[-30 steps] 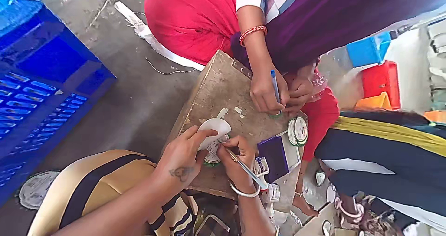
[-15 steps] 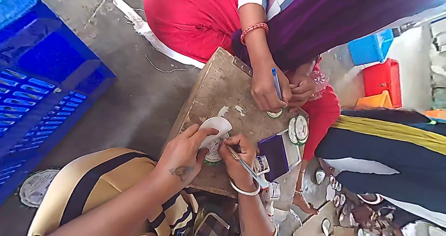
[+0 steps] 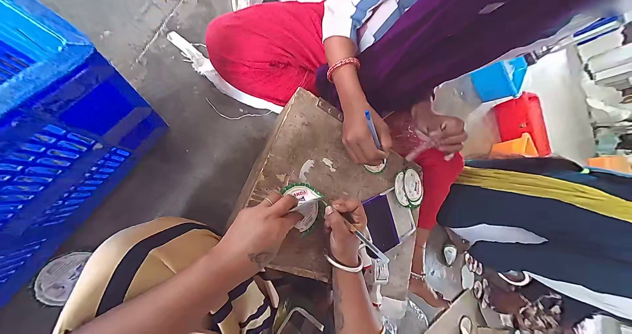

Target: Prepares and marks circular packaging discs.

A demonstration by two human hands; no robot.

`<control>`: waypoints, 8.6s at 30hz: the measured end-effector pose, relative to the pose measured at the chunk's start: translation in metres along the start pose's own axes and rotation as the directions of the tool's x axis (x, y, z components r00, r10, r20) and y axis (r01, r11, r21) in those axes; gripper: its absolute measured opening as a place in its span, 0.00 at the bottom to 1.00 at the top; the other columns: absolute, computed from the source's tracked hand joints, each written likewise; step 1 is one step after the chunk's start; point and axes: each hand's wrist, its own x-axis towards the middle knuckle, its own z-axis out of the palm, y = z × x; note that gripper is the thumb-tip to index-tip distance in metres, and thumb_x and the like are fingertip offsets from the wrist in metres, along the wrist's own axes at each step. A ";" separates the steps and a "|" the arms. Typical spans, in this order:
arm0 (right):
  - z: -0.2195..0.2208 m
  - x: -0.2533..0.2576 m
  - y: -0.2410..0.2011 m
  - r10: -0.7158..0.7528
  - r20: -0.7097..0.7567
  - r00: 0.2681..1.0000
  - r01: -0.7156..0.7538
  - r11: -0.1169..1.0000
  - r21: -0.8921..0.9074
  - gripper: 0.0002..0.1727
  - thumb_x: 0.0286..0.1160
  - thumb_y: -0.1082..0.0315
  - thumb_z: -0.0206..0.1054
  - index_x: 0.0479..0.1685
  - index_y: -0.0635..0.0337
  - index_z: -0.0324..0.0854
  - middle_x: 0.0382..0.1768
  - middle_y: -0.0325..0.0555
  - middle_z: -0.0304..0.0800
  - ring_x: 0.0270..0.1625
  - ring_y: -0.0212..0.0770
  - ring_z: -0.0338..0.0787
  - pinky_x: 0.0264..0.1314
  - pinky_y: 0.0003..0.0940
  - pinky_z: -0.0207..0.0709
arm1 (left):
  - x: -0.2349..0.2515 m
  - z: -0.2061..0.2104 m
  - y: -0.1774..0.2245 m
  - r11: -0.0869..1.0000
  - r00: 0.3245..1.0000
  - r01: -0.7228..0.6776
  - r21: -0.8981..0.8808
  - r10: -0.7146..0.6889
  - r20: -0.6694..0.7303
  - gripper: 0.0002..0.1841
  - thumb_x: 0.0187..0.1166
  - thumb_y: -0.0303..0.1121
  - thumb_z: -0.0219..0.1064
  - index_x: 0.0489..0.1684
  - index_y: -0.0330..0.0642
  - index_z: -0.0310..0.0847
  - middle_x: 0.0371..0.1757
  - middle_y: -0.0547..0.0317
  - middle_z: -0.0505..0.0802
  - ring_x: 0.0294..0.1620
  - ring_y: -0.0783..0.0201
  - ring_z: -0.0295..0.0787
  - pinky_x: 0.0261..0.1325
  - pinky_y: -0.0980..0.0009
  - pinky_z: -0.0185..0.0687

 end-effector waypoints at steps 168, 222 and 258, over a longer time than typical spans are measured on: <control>-0.001 -0.007 -0.003 0.002 -0.038 0.999 0.001 0.996 0.094 0.12 0.69 0.81 0.66 0.32 0.49 0.85 0.26 0.27 0.91 0.21 0.16 0.84 0.22 0.11 0.77 | 0.000 -0.003 -0.009 0.939 0.975 0.198 -0.283 -0.218 -0.042 0.13 0.62 0.45 0.80 0.20 0.46 0.93 0.33 0.60 0.95 0.47 0.63 0.92 0.49 0.68 0.84; 0.026 -0.033 -0.016 0.052 0.039 0.998 -0.027 0.878 -0.477 0.06 0.57 0.77 0.69 0.26 0.55 0.78 0.26 0.26 0.87 0.31 0.13 0.86 0.34 0.10 0.81 | 0.005 0.002 0.002 0.894 0.890 0.377 -0.244 -0.422 -0.171 0.05 0.83 0.30 0.61 0.44 0.38 0.76 0.27 0.61 0.87 0.29 0.69 0.86 0.33 0.74 0.81; 0.029 -0.030 -0.015 0.099 0.001 0.995 -0.090 0.908 -0.408 0.06 0.56 0.81 0.70 0.25 0.60 0.82 0.25 0.29 0.90 0.26 0.16 0.86 0.30 0.12 0.82 | 0.006 0.001 0.003 0.889 0.885 0.394 -0.235 -0.436 -0.165 0.05 0.83 0.31 0.62 0.45 0.39 0.76 0.26 0.64 0.84 0.26 0.74 0.81 0.30 0.79 0.76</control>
